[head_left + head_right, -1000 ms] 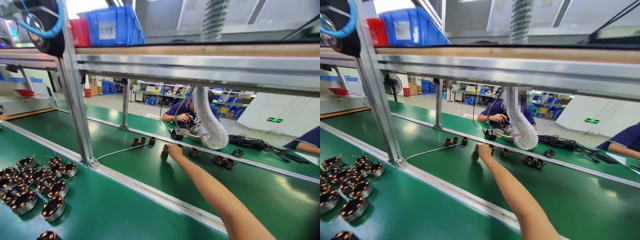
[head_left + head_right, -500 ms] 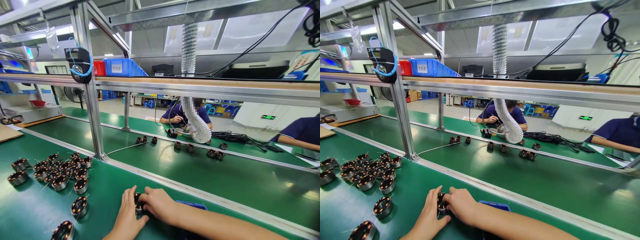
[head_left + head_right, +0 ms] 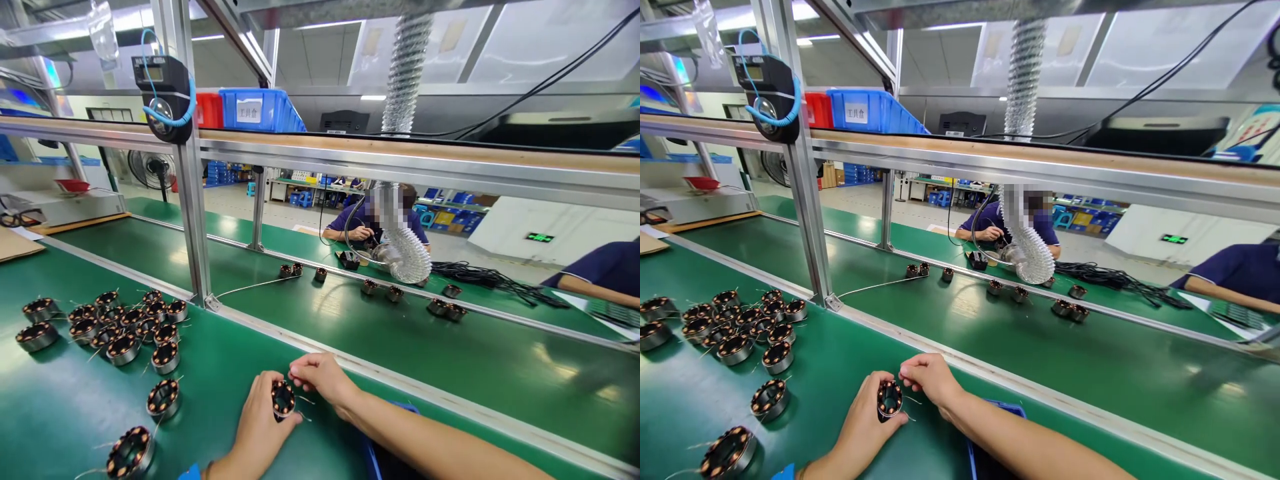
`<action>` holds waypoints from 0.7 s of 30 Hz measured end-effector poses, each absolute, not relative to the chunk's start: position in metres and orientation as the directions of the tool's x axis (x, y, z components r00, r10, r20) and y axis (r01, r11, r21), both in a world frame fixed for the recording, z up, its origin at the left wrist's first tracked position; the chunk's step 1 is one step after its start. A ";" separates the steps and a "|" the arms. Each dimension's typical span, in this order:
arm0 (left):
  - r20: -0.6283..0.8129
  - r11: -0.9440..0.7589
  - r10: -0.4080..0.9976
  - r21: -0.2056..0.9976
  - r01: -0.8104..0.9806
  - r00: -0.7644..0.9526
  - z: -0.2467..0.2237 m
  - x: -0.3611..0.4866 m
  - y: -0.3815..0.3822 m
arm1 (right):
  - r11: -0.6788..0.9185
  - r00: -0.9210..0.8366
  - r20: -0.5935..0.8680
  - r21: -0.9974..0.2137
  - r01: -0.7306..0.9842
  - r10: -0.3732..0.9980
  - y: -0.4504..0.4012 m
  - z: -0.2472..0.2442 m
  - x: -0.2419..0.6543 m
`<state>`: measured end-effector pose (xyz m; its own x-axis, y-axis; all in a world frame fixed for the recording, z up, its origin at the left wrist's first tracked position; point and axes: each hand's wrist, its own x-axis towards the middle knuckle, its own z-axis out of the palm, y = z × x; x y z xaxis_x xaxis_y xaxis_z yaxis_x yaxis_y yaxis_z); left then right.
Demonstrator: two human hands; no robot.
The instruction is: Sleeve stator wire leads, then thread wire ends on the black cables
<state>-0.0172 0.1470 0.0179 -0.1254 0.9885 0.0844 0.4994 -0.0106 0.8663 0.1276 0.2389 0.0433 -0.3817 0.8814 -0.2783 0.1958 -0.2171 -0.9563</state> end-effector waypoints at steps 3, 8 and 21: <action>0.079 -0.003 0.988 0.868 0.496 -0.132 0.020 -0.016 0.146 | -0.263 -0.374 -0.300 -0.953 0.147 0.878 0.234 0.041 0.126; 0.088 -0.013 0.989 0.860 0.510 -0.123 0.022 -0.015 0.146 | -0.300 -0.358 -0.309 -0.950 0.083 0.881 0.230 0.038 0.123; 0.096 -0.017 0.987 0.858 0.514 -0.128 0.022 -0.016 0.147 | -0.272 -0.314 -0.278 -0.960 0.063 0.908 0.218 0.036 0.122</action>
<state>-0.0161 0.1465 0.0218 -0.1280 0.9871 0.0957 0.5136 -0.0166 0.8578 0.1220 0.2183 0.0360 -0.3142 0.9077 -0.2782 0.0631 -0.2724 -0.9601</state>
